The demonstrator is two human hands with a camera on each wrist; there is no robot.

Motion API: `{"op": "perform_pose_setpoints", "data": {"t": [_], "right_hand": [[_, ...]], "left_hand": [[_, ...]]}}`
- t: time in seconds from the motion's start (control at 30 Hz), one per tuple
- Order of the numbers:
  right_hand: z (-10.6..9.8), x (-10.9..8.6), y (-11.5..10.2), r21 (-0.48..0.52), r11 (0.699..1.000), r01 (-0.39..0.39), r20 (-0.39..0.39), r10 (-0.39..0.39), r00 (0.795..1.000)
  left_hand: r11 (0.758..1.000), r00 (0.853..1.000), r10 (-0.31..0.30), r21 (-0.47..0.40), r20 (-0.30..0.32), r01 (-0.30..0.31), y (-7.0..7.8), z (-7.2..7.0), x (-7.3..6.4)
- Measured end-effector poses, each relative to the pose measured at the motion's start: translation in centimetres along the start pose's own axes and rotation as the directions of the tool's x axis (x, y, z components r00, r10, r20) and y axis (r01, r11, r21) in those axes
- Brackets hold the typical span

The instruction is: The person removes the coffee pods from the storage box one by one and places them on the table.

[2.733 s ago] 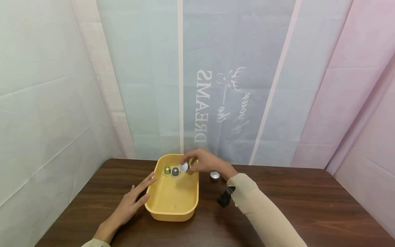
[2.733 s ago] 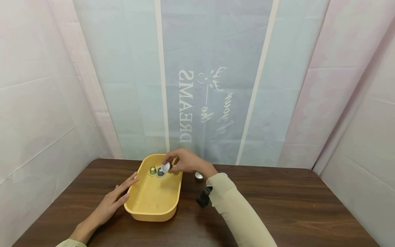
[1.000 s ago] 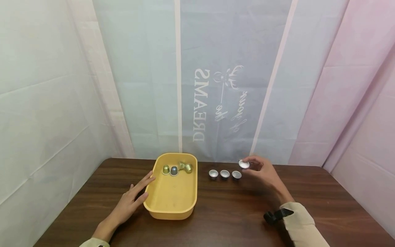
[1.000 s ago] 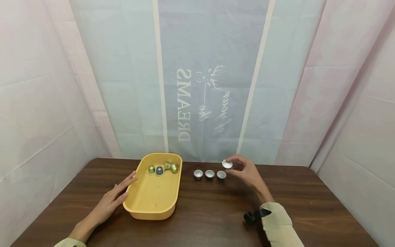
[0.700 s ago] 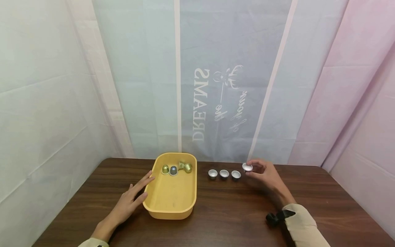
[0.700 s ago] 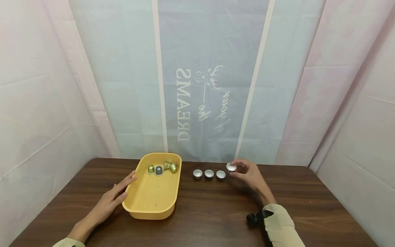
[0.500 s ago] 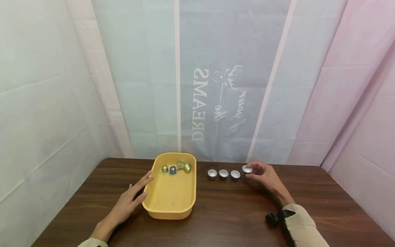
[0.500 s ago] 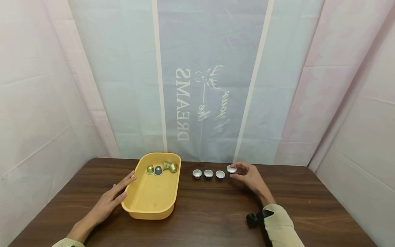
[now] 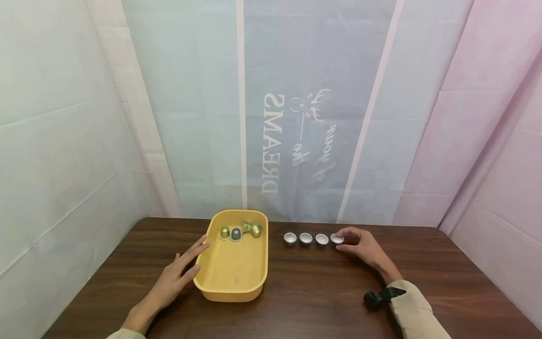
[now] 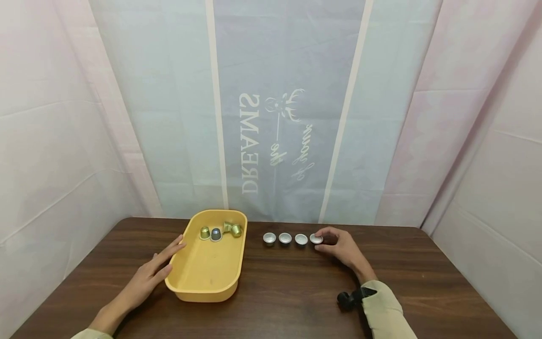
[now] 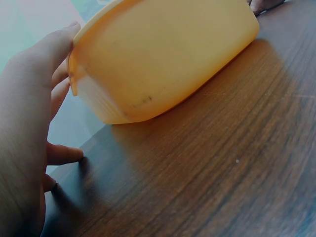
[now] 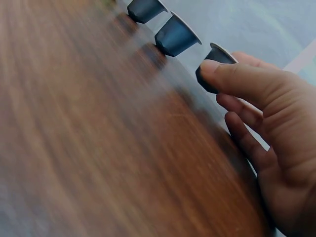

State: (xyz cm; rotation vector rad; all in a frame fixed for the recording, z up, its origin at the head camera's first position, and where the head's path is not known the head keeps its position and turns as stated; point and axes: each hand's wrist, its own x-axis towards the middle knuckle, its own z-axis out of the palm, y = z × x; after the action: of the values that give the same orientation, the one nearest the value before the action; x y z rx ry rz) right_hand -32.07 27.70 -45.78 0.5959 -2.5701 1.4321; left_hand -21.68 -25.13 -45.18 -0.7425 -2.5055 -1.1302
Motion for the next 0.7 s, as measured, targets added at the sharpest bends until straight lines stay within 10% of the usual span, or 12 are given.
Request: {"op": "perform_pose_setpoints", "data": {"t": [0.23, 0.7], "right_hand": [[-0.1, -0.7, -3.6, -0.057, 0.998, -0.017, 0.031, 0.019, 0.999], [0.0, -0.3, -1.1, -0.048, 0.999, -0.018, 0.034, 0.019, 0.999]], "left_hand": [[1.0, 1.0, 0.003, 0.003, -0.008, -0.003, 0.0, -0.1, 0.0], [1.0, 1.0, -0.001, -0.003, -0.005, 0.001, 0.0, -0.1, 0.0]]}}
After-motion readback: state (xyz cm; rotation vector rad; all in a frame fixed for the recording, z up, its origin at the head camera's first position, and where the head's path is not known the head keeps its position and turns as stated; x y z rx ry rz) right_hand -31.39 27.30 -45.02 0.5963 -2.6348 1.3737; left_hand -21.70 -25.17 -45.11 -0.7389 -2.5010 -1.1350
